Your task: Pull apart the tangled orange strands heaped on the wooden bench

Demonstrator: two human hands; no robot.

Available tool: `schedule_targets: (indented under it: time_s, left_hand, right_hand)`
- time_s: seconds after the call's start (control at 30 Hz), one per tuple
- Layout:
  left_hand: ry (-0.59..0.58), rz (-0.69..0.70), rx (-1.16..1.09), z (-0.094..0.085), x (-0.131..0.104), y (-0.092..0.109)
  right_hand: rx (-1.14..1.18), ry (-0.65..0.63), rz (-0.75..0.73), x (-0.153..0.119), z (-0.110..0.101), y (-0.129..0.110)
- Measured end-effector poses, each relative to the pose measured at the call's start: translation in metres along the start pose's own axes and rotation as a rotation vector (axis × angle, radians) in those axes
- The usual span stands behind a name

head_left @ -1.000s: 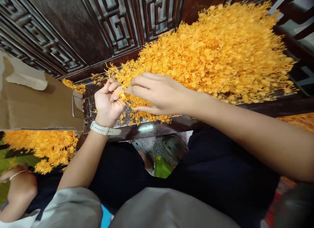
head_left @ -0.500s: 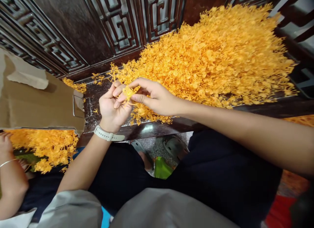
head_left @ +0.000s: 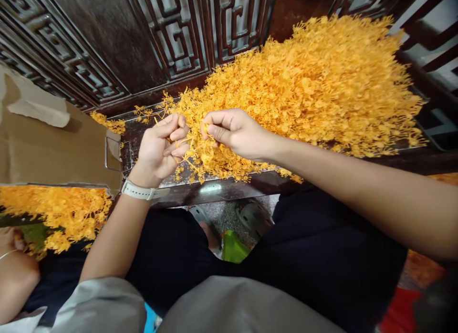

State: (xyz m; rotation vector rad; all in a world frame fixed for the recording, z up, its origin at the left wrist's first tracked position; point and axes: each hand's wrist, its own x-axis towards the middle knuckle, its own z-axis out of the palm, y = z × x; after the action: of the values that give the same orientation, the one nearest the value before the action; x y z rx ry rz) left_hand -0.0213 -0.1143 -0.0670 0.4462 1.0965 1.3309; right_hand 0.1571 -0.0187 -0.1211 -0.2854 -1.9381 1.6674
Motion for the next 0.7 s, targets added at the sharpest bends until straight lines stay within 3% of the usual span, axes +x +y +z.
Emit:
schedule_targets:
  time_s: [0.33,0.43,0.5,0.57,0.63,0.7]
  left_hand:
    - [0.041,-0.008,-0.041,-0.006,0.004,0.017]
    - [0.078,0.039,-0.082,-0.020,0.015,0.025]
    - [0.134,0.132,-0.098,-0.043,0.022,0.036]
    - [0.204,0.224,-0.153,-0.072,0.024,0.050]
    - [0.177,0.266,-0.261,-0.097,0.021,0.062]
    - [0.092,0.257,-0.375,-0.111,0.015,0.069]
  right_hand:
    - [0.030,-0.196,-0.118,0.006,-0.012,-0.006]
    - [0.068,-0.202,-0.133,0.003,-0.020,-0.018]
    - [0.130,-0.122,-0.163,-0.004,-0.032,-0.031]
    - [0.189,0.052,-0.196,-0.013,-0.049,-0.043]
    - [0.195,0.220,-0.184,-0.020,-0.067,-0.046]
    - [0.135,0.326,-0.135,-0.022,-0.084,-0.038]
